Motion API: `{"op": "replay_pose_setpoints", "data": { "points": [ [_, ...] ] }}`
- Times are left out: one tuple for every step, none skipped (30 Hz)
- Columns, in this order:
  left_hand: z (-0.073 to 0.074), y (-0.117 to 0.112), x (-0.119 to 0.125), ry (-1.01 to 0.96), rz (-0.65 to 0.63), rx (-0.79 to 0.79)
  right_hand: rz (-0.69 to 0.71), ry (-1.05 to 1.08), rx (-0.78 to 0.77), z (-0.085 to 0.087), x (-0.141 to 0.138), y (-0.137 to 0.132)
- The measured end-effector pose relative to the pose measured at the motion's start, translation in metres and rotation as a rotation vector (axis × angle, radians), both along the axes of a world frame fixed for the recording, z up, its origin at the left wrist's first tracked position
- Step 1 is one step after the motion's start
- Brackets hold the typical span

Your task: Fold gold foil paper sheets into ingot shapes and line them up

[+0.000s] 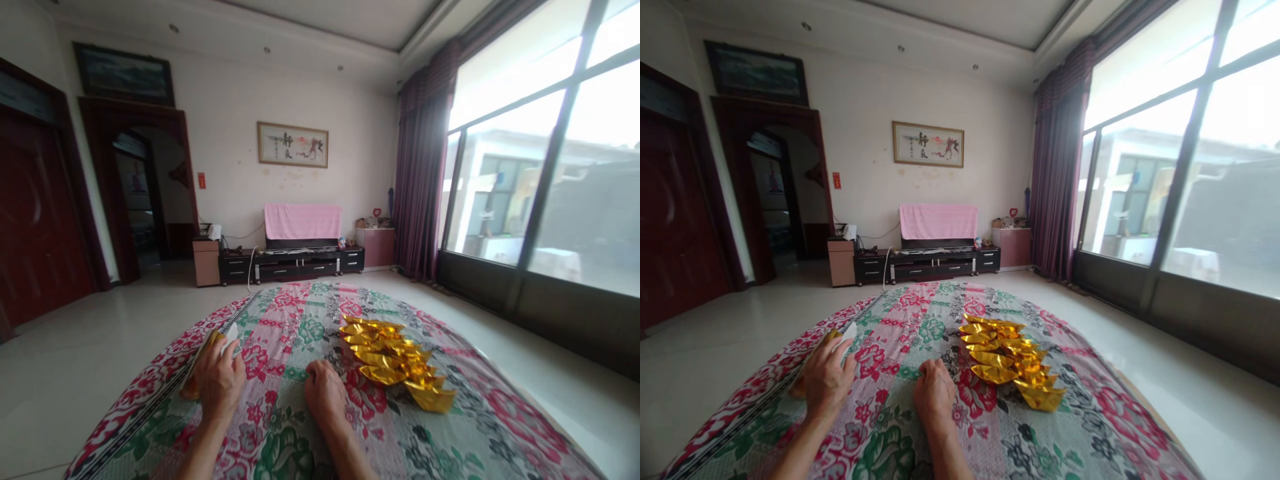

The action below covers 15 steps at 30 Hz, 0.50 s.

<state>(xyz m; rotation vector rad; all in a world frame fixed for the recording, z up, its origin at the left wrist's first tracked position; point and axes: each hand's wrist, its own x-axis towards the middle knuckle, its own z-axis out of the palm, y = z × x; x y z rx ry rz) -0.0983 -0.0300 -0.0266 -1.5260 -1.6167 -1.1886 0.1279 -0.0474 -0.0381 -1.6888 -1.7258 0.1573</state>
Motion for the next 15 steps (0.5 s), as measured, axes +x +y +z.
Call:
{"op": "replay_pose_setpoints", "data": {
  "points": [
    [-0.0021, 0.0004, -0.0021, -0.001, 0.021, -0.003, -0.001, 0.004, 0.004, -0.0005, 0.0, 0.0003],
    [-0.0038, 0.0004, -0.0036, -0.008, 0.046, -0.008, -0.002, 0.006, 0.008, -0.001, 0.0, 0.0004],
    [-0.005, 0.0001, -0.0044, -0.01, 0.062, -0.027, -0.002, 0.007, 0.009, -0.0013, 0.0, 0.0003],
    [-0.0055, -0.0006, -0.0048, -0.02, 0.082, -0.053, -0.002, 0.006, 0.011, -0.0015, 0.0, 0.0],
    [-0.0056, -0.0017, -0.0048, -0.033, 0.107, -0.09, -0.002, 0.004, 0.012, -0.0016, 0.0, -0.0003],
    [-0.0053, -0.003, -0.0046, -0.043, 0.129, -0.134, -0.002, 0.001, 0.014, -0.0015, -0.0001, -0.0008],
    [-0.0047, -0.0043, -0.0042, -0.052, 0.148, -0.178, -0.003, -0.002, 0.016, -0.0013, -0.0001, -0.0012],
    [-0.004, -0.0055, -0.0039, -0.056, 0.162, -0.217, -0.004, -0.005, 0.015, -0.0008, -0.0002, -0.0016],
    [-0.0034, -0.0064, -0.0037, -0.056, 0.167, -0.248, -0.005, -0.008, 0.013, -0.0003, -0.0003, -0.0019],
    [-0.003, -0.0069, -0.0037, -0.054, 0.167, -0.267, -0.005, -0.011, 0.007, 0.0003, -0.0004, -0.0022],
    [-0.003, -0.007, -0.0039, -0.053, 0.166, -0.274, -0.005, -0.016, 0.0, 0.0009, -0.0005, -0.0023],
    [-0.0033, -0.0067, -0.0043, -0.053, 0.165, -0.273, -0.006, -0.019, -0.007, 0.0015, -0.0005, -0.0024],
    [-0.0039, -0.0062, -0.0048, -0.054, 0.165, -0.268, -0.007, -0.021, -0.014, 0.002, -0.0005, -0.0025],
    [-0.0047, -0.0054, -0.0052, -0.054, 0.164, -0.26, -0.008, -0.02, -0.018, 0.0023, -0.0004, -0.0025],
    [-0.0056, -0.0046, -0.0055, -0.055, 0.158, -0.248, -0.008, -0.016, -0.017, 0.0025, -0.0003, -0.0026]
  ]
}}
